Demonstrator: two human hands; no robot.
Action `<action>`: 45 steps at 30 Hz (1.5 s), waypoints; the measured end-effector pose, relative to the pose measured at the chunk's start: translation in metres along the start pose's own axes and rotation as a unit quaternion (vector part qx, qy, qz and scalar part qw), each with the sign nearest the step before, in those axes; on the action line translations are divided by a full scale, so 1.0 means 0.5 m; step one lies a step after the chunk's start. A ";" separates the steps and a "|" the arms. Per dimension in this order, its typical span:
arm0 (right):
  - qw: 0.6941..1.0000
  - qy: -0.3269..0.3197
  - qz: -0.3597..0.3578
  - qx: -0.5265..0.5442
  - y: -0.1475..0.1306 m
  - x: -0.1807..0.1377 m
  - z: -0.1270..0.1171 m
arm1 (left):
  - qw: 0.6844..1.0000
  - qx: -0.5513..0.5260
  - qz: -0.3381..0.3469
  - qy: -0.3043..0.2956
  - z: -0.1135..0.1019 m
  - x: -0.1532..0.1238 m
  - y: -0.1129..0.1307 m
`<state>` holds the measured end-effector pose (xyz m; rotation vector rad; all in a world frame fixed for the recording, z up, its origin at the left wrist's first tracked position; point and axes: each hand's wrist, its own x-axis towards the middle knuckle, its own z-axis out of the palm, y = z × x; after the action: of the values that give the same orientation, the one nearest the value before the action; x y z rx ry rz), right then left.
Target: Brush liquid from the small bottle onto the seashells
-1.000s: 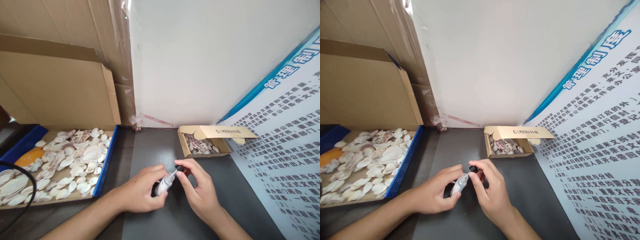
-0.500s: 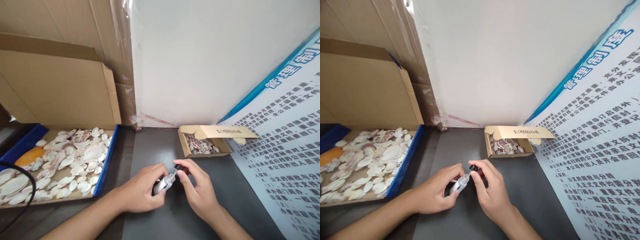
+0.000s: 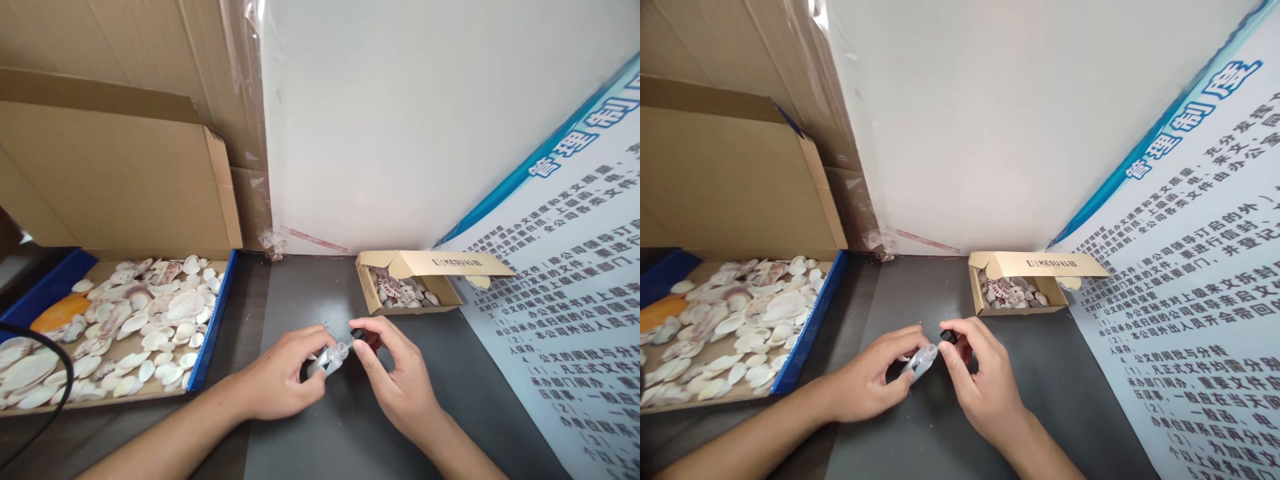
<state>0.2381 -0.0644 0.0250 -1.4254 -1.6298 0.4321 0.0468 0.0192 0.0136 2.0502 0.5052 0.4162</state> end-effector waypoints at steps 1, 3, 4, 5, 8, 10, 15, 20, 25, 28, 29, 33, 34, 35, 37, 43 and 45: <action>1.000 0.004 0.002 -0.004 0.000 0.001 0.000 | 1.000 0.000 0.000 0.001 0.000 -0.001 0.000; 1.000 0.012 0.006 -0.011 -0.001 0.002 -0.001 | 1.000 0.000 0.000 0.003 0.000 -0.002 0.001; 1.000 0.015 0.008 -0.013 -0.002 0.002 -0.001 | 1.000 -0.002 0.001 0.003 0.000 -0.003 0.001; 1.000 0.018 0.009 -0.014 -0.002 0.002 -0.002 | 1.000 -0.003 0.002 0.004 0.000 -0.003 0.001; 1.000 0.021 0.010 -0.014 -0.003 0.003 -0.001 | 1.000 -0.012 0.001 0.007 0.000 -0.003 0.002; 1.000 0.019 0.008 -0.012 -0.004 0.003 0.000 | 1.000 -0.019 -0.001 0.010 0.000 -0.001 0.002; 1.000 -0.004 0.001 -0.006 -0.003 0.003 -0.001 | 1.000 -0.025 -0.007 0.015 -0.001 0.001 0.001; 1.000 -0.010 -0.002 0.016 -0.001 -0.002 -0.002 | 0.999 -0.031 -0.011 0.013 -0.001 0.002 0.003; 0.998 -0.008 0.000 0.055 0.000 -0.005 0.002 | 0.999 -0.038 -0.012 0.013 -0.002 0.003 0.005; 0.998 -0.011 0.005 0.069 0.000 -0.005 0.004 | 0.999 -0.041 -0.013 0.011 -0.003 0.004 0.006; 0.997 -0.011 0.007 0.072 0.001 -0.005 0.004 | 0.999 -0.040 -0.014 0.011 -0.003 0.004 0.006; 0.997 -0.013 0.014 0.074 0.001 -0.005 0.001 | 0.999 -0.028 -0.014 0.012 -0.002 0.003 0.004; 0.997 -0.013 0.016 0.072 0.002 -0.005 0.001 | 1.000 -0.025 -0.013 0.013 -0.001 0.003 0.003; 0.997 -0.012 0.017 0.068 0.002 -0.005 0.001 | 1.000 -0.022 -0.012 0.014 -0.001 0.003 0.003; 0.998 -0.007 0.021 0.062 0.004 -0.005 0.002 | 1.000 -0.016 -0.011 0.016 0.001 0.002 0.001; 0.998 -0.004 0.028 0.063 0.005 -0.003 0.005 | 1.000 0.003 -0.009 0.016 0.001 0.002 0.002; 0.997 -0.014 0.024 0.066 0.004 -0.003 0.005 | 1.000 0.006 -0.008 0.013 0.000 0.003 0.003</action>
<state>0.2373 -0.0646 0.0216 -1.3682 -1.5616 0.5794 0.0483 0.0189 0.0149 2.0534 0.5402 0.4323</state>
